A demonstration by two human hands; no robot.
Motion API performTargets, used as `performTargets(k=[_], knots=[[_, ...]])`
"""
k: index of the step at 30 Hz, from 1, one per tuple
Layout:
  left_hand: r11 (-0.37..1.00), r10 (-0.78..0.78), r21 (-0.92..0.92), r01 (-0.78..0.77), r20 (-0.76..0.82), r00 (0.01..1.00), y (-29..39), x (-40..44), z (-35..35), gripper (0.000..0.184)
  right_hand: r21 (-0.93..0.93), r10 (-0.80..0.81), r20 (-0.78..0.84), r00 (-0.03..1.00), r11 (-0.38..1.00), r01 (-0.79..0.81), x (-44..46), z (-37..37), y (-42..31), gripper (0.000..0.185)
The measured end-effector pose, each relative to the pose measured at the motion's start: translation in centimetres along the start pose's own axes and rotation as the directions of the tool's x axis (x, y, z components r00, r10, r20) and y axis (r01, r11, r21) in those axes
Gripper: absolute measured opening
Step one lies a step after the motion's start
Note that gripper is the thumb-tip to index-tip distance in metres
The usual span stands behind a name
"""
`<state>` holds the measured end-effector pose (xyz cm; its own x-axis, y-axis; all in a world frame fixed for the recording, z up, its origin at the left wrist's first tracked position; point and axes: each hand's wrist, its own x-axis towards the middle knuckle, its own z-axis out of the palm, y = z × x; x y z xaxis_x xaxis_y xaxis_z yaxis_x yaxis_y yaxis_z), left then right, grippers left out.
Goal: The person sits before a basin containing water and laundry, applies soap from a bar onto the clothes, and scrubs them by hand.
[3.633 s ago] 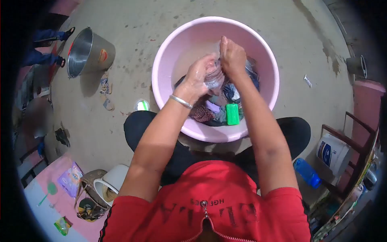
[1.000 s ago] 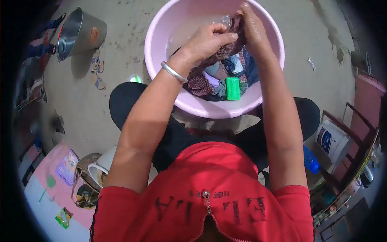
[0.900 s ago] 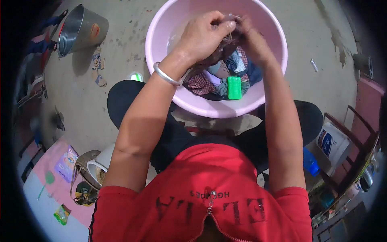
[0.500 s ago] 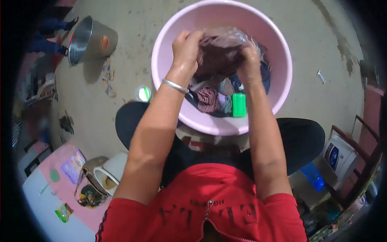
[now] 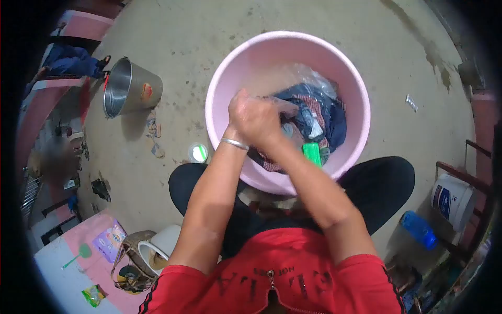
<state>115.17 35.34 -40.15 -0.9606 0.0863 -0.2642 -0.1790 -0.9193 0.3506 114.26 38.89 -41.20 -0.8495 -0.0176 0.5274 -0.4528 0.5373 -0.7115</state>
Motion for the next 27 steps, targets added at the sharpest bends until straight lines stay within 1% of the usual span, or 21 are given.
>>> performTargets(k=[1, 2, 3, 4, 5, 6, 8, 9, 11, 12, 13, 14, 15, 17, 19, 21, 23, 24, 25, 26, 27], knots=[[0.911, 0.229, -0.409, -0.062, 0.374, 0.898, -0.6, -0.4, 1.0, 0.021, 0.256, 0.018, -0.082, 0.996, 0.967, 0.003, 0.6, -1.2, -2.3, 0.016], [0.92, -0.307, 0.267, 0.287, 0.037, 0.951, 3.1, 4.0, -10.8, 0.024, 0.114, 0.03, -0.027, 0.999, 0.993, -0.026, 0.6, -0.7, -0.6, 0.018], [0.917, -0.297, 0.288, 0.276, 0.033, 0.954, 3.4, 2.8, -8.4, 0.024, -0.023, 0.063, 0.028, 0.998, 0.998, -0.063, 0.3, -0.2, 1.7, 0.02], [0.843, -0.321, 0.383, 0.376, -0.202, 0.925, 2.9, 0.7, -3.8, 0.025, 0.069, 0.301, 0.06, 0.952, 0.95, -0.305, 1.2, -0.6, 3.6, 0.025], [0.757, -0.3, 0.443, 0.48, -0.416, 0.858, 2.8, -0.2, -0.2, 0.027, 0.144, 0.506, 0.11, 0.856, 0.844, -0.517, 2.5, -1.2, 5.3, 0.031], [0.756, -0.293, 0.458, 0.468, -0.403, 0.867, 3.5, -0.1, 1.0, 0.027, 0.154, 0.495, 0.098, 0.863, 0.85, -0.504, 3.3, -2.0, 5.4, 0.031], [0.38, -0.348, 0.829, 0.41, -0.283, 0.894, 5.5, -0.3, 2.3, 0.019, 0.412, 0.49, 0.435, 0.755, 0.638, -0.651, 3.7, -4.3, 5.2, 0.039], [0.295, -0.328, 0.901, 0.319, -0.218, 0.919, 6.9, -0.3, 2.9, 0.014, 0.402, 0.491, 0.435, 0.754, 0.644, -0.651, 2.8, -4.7, 5.5, 0.039], [0.399, -0.335, 0.891, 0.217, -0.078, 0.939, 9.2, -0.4, 5.1, 0.013, 0.445, 0.361, 0.493, 0.791, 0.677, -0.586, 0.0, -4.3, 6.4, 0.04], [0.403, -0.331, 0.891, 0.209, -0.071, 0.941, 9.9, -0.3, 5.0, 0.013, 0.454, 0.355, 0.512, 0.783, 0.662, -0.597, -2.2, -3.8, 6.5, 0.038], [0.587, -0.309, 0.775, 0.235, -0.053, 0.95, 10.6, -0.1, 4.7, 0.013, 0.465, 0.345, 0.529, 0.775, 0.646, -0.605, -4.8, -3.2, 6.5, 0.036], [0.742, -0.284, 0.624, 0.244, -0.037, 0.958, 11.1, 0.0, 4.7, 0.013, 0.402, 0.344, 0.571, 0.745, 0.674, -0.619, -7.4, -2.9, 6.5, 0.035], [0.741, -0.28, 0.63, 0.233, -0.026, 0.96, 11.2, -0.1, 5.2, 0.013, 0.339, 0.346, 0.608, 0.714, 0.7, -0.628, -9.7, -2.6, 6.4, 0.035], [0.874, -0.198, 0.401, 0.275, -0.223, 0.954, 11.2, -0.9, 6.3, 0.008, 0.282, 0.435, 0.499, 0.75, 0.737, -0.615, -12.7, -1.6, 5.1, 0.04], [0.872, -0.185, 0.41, 0.268, -0.232, 0.955, 10.9, -1.8, 6.8, 0.008, 0.223, 0.483, 0.459, 0.746, 0.75, -0.623, -12.8, -0.7, 4.5, 0.047], [0.87, -0.174, 0.416, 0.264, -0.24, 0.955, 10.8, -2.9, 6.8, 0.009, 0.301, 0.5, 0.19, 0.845, 0.79, -0.535, -10.7, -0.1, 3.4, 0.048], [0.873, -0.123, 0.435, 0.222, -0.246, 0.962, 11.1, -3.4, 6.7, 0.012, 0.304, 0.466, 0.186, 0.865, 0.81, -0.502, -8.9, 0.1, 2.4, 0.046], [0.876, -0.121, 0.431, 0.216, -0.237, 0.964, 11.5, -3.7, 6.8, 0.012, 0.295, 0.475, 0.425, 0.771, 0.733, -0.613, -8.2, -0.2, 2.0, 0.042], [0.872, -0.143, 0.432, 0.233, -0.23, 0.963, 12.0, -4.0, 7.2, 0.015, 0.248, 0.447, 0.637, 0.627, 0.652, -0.717, -7.7, -0.4, 1.7, 0.038], [0.867, -0.166, 0.431, 0.251, -0.225, 0.96, 12.6, -4.2, 7.6, 0.019, 0.454, 0.311, 0.528, 0.79, 0.683, -0.573, -7.9, -0.2, 1.7, 0.035], [0.871, -0.165, 0.425, 0.246, -0.219, 0.962, 13.2, -4.5, 8.1, 0.019, 0.448, 0.308, 0.53, 0.79, 0.689, -0.57, -7.5, -0.6, 2.4, 0.035]])
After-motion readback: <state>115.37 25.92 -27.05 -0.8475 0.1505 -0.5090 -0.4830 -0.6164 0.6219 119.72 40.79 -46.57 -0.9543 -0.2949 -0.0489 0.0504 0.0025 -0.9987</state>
